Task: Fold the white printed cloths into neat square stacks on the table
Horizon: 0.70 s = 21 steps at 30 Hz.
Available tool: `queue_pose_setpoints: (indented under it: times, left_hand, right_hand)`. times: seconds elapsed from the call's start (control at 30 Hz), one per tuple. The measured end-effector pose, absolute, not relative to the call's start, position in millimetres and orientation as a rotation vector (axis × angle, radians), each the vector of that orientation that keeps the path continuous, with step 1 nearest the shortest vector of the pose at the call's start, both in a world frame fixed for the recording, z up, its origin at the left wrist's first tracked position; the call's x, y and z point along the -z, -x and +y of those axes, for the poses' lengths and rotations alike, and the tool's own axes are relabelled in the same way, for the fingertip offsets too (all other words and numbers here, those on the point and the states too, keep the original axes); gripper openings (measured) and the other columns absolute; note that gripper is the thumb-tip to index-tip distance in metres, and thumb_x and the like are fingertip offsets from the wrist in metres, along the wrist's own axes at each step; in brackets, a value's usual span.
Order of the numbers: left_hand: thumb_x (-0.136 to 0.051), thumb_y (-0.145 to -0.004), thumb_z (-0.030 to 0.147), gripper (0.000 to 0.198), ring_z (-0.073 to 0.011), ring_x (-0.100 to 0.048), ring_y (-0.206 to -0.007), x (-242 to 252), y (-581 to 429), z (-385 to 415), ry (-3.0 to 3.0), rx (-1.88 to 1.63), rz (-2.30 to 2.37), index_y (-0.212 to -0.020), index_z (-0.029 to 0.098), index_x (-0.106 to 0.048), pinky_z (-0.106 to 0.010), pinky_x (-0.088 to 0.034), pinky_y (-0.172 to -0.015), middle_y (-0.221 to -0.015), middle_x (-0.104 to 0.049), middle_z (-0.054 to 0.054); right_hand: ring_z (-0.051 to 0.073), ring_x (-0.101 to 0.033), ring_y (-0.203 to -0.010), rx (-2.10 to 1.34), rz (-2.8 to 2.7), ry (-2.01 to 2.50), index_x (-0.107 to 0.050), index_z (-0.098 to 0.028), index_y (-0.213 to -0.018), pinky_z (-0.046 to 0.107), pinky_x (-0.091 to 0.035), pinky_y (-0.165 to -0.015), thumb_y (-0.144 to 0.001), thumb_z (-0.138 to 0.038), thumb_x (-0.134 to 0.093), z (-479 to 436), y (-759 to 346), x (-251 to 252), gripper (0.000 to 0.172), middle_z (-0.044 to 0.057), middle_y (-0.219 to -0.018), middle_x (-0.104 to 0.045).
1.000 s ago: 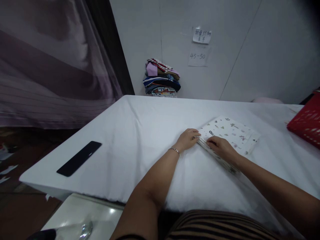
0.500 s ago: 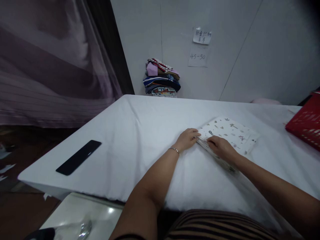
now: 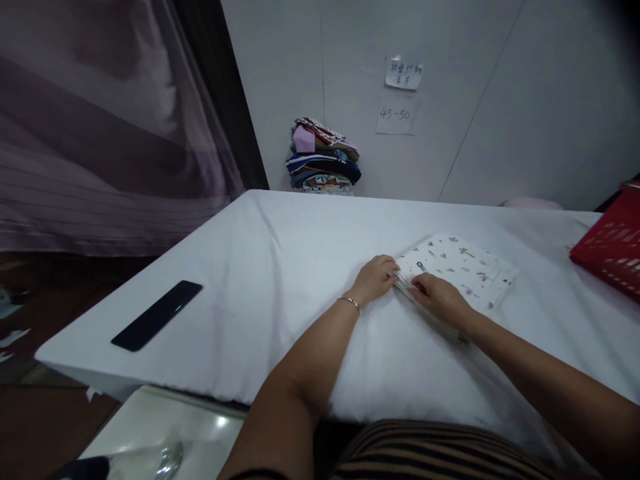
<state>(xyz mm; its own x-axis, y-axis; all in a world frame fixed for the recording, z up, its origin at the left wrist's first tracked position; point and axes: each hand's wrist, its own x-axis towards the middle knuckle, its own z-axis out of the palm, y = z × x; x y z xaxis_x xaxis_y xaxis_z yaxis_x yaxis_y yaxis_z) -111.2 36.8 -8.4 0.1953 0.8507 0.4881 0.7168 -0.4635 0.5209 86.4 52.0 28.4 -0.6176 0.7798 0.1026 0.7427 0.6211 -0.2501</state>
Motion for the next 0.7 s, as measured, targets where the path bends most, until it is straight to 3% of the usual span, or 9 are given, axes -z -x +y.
queue_pose_setpoints:
  times: [0.4,0.7]
  left_hand:
    - [-0.051,-0.082,0.012,0.028,-0.0168,-0.05,-0.106,10.4,114.5,36.3,-2.336,-1.078,1.473,-0.105,0.024,-0.062,-0.032,-0.045,-0.089,-0.111,-0.058,-0.003]
    - [-0.051,-0.084,0.015,0.024,-0.0175,-0.05,-0.103,10.1,113.3,38.6,-2.415,-1.023,1.515,-0.103,0.024,-0.063,-0.032,-0.044,-0.088,-0.108,-0.059,-0.003]
  right_hand:
    - [0.018,-0.056,-0.079,-0.24,-2.697,1.165,-0.055,-0.019,-0.09,0.028,-0.04,-0.068,-0.088,-0.025,-0.037,51.4,-87.4,-26.9,0.019,0.006,-0.089,-0.06]
    - [0.017,-0.057,-0.075,-0.253,-2.681,1.224,-0.054,-0.02,-0.088,0.027,-0.038,-0.063,-0.088,-0.026,-0.037,48.9,-84.3,-29.5,0.018,0.005,-0.087,-0.061]
